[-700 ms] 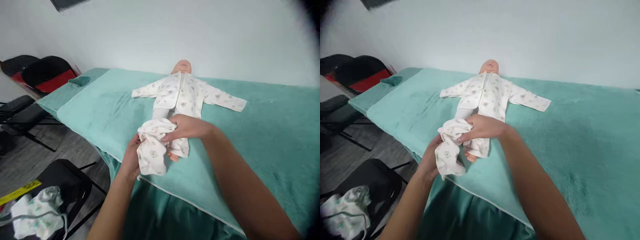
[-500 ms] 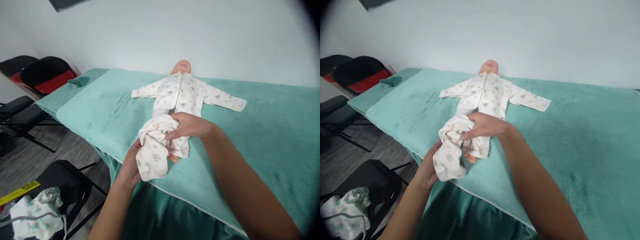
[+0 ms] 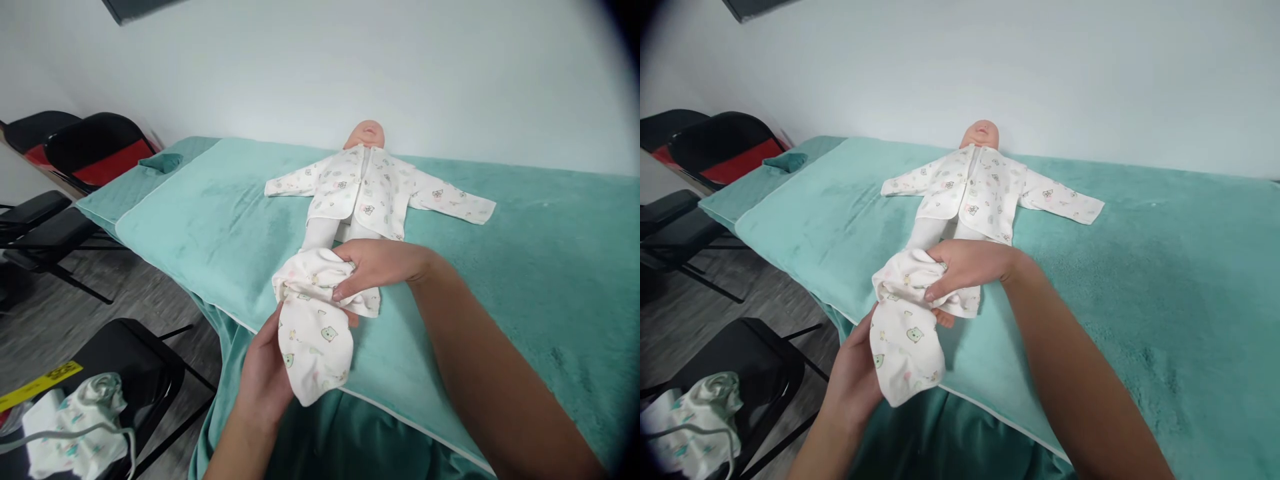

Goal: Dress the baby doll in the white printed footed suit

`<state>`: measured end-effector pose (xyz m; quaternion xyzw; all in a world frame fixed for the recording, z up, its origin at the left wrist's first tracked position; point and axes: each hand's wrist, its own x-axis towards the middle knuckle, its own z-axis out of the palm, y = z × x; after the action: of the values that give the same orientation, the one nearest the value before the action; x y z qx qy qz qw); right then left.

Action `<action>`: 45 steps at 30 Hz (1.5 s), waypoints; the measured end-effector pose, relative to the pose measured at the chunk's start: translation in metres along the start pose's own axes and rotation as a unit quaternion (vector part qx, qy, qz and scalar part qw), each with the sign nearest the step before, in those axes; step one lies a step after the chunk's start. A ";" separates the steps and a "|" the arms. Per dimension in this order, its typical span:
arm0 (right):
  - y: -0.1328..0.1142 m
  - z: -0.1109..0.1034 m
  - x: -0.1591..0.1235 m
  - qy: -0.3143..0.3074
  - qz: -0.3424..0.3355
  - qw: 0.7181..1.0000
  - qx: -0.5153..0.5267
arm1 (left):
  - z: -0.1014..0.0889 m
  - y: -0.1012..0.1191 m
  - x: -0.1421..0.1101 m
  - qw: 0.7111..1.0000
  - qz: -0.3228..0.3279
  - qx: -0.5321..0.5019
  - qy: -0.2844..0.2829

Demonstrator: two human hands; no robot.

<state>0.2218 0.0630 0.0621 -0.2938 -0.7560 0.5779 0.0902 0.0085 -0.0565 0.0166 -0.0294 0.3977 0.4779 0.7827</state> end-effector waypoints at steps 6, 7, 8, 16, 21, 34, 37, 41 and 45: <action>-0.004 0.001 0.002 -0.009 -0.012 0.998 -0.060 | 0.001 -0.011 -0.013 0.986 0.131 0.087 0.055; -0.004 0.001 0.002 -0.007 -0.014 0.997 -0.073 | 0.001 -0.012 -0.015 0.983 0.146 0.093 0.057; -0.005 0.001 0.002 -0.004 -0.013 0.996 -0.083 | 0.000 -0.013 -0.016 0.982 0.157 0.094 0.054; -0.002 0.003 0.001 -0.001 -0.012 1.000 -0.015 | -0.001 -0.006 -0.002 0.997 0.051 -0.024 -0.050; -0.002 0.003 0.001 0.015 -0.002 0.999 0.038 | -0.008 -0.001 -0.003 0.996 0.056 -0.055 -0.045; -0.018 0.019 0.010 0.077 0.065 0.973 -0.206 | -0.014 -0.040 -0.021 0.960 0.147 0.190 0.141; -0.016 0.022 0.012 0.077 0.061 0.971 -0.220 | -0.009 -0.036 -0.023 0.949 0.178 0.217 0.145; -0.013 0.023 0.013 0.087 0.058 0.971 -0.217 | -0.006 -0.032 -0.023 0.949 0.180 0.219 0.140; -0.012 0.023 0.013 0.091 0.053 0.971 -0.214 | -0.009 -0.030 -0.017 0.956 0.178 0.197 0.125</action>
<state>0.1967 0.0494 0.0635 -0.3972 -0.8343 0.3771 0.0629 0.0225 -0.0881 0.0116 0.1375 0.5771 0.5145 0.6192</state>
